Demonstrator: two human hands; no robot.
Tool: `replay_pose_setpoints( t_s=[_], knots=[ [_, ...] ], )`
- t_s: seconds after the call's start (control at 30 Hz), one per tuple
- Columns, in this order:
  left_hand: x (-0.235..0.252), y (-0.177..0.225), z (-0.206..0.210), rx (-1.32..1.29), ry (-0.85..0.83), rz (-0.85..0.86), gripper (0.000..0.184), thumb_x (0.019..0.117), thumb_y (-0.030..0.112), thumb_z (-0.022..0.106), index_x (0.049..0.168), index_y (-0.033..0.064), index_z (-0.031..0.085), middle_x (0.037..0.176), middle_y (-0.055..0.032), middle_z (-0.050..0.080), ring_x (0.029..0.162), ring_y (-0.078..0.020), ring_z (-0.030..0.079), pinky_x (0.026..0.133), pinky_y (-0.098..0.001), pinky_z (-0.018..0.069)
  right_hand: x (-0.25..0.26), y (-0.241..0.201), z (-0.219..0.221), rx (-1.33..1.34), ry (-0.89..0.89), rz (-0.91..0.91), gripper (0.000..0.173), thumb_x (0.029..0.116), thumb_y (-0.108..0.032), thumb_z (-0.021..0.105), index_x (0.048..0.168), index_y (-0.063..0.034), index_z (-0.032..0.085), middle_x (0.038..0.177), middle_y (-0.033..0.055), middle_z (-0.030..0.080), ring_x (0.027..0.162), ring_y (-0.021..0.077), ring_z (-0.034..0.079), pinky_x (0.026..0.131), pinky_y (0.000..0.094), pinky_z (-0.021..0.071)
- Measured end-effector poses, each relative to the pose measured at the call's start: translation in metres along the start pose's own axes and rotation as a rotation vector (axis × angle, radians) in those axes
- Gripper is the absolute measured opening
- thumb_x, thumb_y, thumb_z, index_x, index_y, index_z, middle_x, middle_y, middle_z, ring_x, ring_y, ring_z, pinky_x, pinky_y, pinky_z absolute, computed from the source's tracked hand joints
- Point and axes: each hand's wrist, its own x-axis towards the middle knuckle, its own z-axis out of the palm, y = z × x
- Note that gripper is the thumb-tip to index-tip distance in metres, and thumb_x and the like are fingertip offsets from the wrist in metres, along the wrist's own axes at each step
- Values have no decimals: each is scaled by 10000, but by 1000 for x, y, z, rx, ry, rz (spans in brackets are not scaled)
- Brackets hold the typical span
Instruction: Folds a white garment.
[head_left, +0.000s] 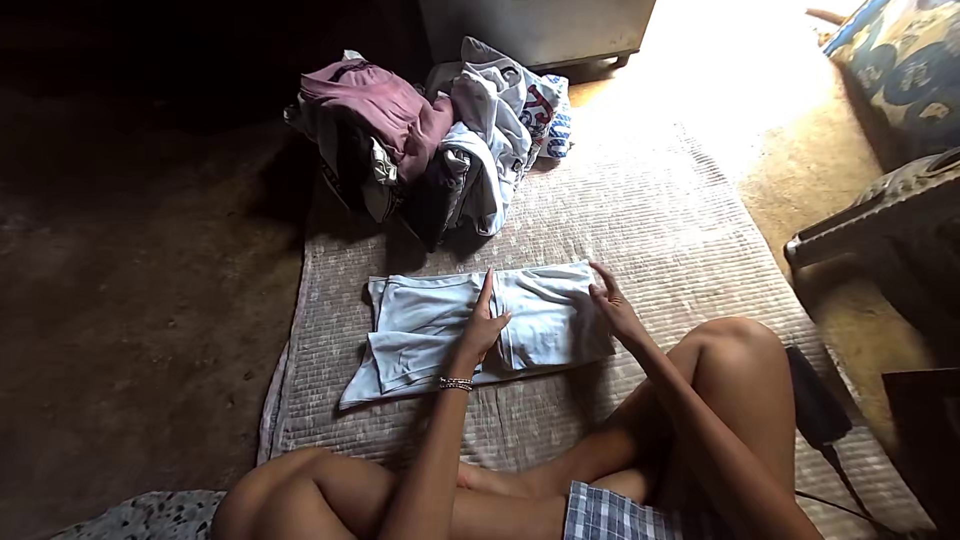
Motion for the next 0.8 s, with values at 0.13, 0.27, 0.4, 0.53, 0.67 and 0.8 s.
replay_pose_setpoints(
  t_s=[0.13,0.27,0.4,0.53,0.67,0.8],
  knots=[
    [0,-3,0,218,-31,90,772,948,-113,537,1622,160,276,1662,-107,301,1459,-256,415,1171,-449,373,10,-2,-5,-59,-72,66,522,992,-23,619,1499,-66,501,1522,284,372,1331,376,459,1078,491,427],
    [0,2,1,425,-21,16,691,972,-48,560,1599,115,319,1599,-182,394,1425,-340,450,1161,-515,363,5,4,-7,-3,1,107,785,957,5,644,1620,-41,226,1604,301,239,1398,390,396,1117,460,402],
    [-11,9,3,477,128,-6,779,929,-30,647,1610,121,300,1557,-200,449,1398,-349,487,1152,-514,385,-2,1,-14,-117,-119,113,917,935,-159,742,1653,-254,180,1558,352,260,1363,452,402,1087,517,418],
    [-54,30,10,617,331,-82,566,940,12,622,1489,69,496,1341,-211,626,1015,-326,700,903,-495,547,-6,-2,-14,148,-278,92,717,828,137,653,1498,-67,497,1510,174,498,1259,204,581,987,358,522],
    [-71,23,20,189,177,38,403,982,7,587,1384,-2,560,1376,-178,603,851,-148,707,757,-315,588,-16,-13,-36,353,-215,116,662,845,148,544,1476,-48,506,1476,143,515,1103,167,640,864,334,565],
    [-69,28,29,-277,-36,-53,327,1067,57,441,1370,-31,526,1342,-144,611,973,-145,701,830,-304,589,-47,-40,-87,262,-30,93,673,863,123,553,1494,-103,495,1416,104,564,957,116,663,725,277,571]
  ],
)
